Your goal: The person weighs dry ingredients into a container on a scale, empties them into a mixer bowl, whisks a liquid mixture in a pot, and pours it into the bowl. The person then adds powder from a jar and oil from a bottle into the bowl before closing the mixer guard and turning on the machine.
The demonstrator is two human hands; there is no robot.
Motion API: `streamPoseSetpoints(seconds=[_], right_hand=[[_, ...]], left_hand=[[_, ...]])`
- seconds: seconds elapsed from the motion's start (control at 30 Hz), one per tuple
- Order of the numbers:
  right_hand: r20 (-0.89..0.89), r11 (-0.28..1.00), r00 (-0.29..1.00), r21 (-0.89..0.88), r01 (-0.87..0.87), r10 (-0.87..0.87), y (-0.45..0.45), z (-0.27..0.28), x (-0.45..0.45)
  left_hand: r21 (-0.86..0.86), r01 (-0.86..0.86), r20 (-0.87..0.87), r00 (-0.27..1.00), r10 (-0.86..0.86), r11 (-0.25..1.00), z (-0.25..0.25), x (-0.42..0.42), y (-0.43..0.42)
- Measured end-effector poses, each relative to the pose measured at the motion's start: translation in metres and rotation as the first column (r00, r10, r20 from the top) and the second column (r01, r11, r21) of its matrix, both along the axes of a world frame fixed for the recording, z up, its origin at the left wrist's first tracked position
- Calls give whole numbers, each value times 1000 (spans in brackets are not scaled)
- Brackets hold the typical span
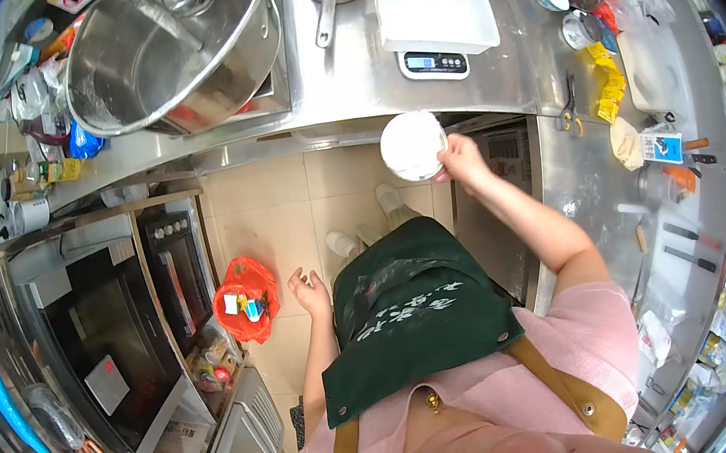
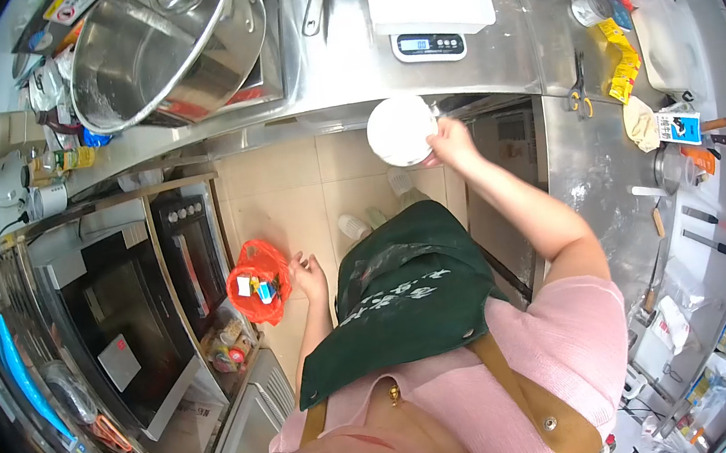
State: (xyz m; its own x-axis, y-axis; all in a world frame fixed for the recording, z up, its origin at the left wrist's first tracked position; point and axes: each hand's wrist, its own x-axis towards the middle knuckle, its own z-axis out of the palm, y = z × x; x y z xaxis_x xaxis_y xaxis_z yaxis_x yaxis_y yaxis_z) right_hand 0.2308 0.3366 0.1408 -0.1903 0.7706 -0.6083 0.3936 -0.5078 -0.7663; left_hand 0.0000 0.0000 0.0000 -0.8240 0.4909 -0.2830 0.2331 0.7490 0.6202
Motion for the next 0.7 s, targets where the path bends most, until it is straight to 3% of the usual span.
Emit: streamPoseSetpoints(seconds=[0.07, 0.1, 0.17, 0.23, 0.27, 0.43, 0.47, 0.57, 0.7], right_hand=[[-5, 998, 1000, 55, -22, 22, 25, 25, -2], [40, 997, 999, 82, 2, -6, 55, 75, 33], [19, 985, 999, 167, 41, -45, 93, 104, 32], [44, 954, 999, 300, -29, 17, 135, 129, 34], [41, 944, 999, 328, -45, 33, 156, 137, 36], [374, 837, 927, 499, -225, 26, 239, 129, 25], [442, 819, 897, 507, -270, 21, 244, 127, 18], [805, 471, 587, 551, -689, -83, 264, 94, 10], [922, 308, 371, 385, -870, -105, 256, 95, -21]], left_hand=[[34, 37, 9, 999, -37, 999, -6, -13, 11], [51, 36, 96, 995, -41, 998, 6, 33, 30], [70, 39, 136, 990, -48, 997, 5, 24, 43], [59, 61, 137, 988, -69, 996, -3, 22, 50], [52, 71, 143, 987, -78, 996, -5, 24, 52], [21, 2, 123, 992, -5, 1000, -11, 28, 44], [11, -13, 106, 994, 12, 1000, -13, 28, 38], [-68, -63, 93, 993, 69, 996, -11, 29, 22], [-163, -148, 138, 976, 171, 975, -6, 32, 4]])
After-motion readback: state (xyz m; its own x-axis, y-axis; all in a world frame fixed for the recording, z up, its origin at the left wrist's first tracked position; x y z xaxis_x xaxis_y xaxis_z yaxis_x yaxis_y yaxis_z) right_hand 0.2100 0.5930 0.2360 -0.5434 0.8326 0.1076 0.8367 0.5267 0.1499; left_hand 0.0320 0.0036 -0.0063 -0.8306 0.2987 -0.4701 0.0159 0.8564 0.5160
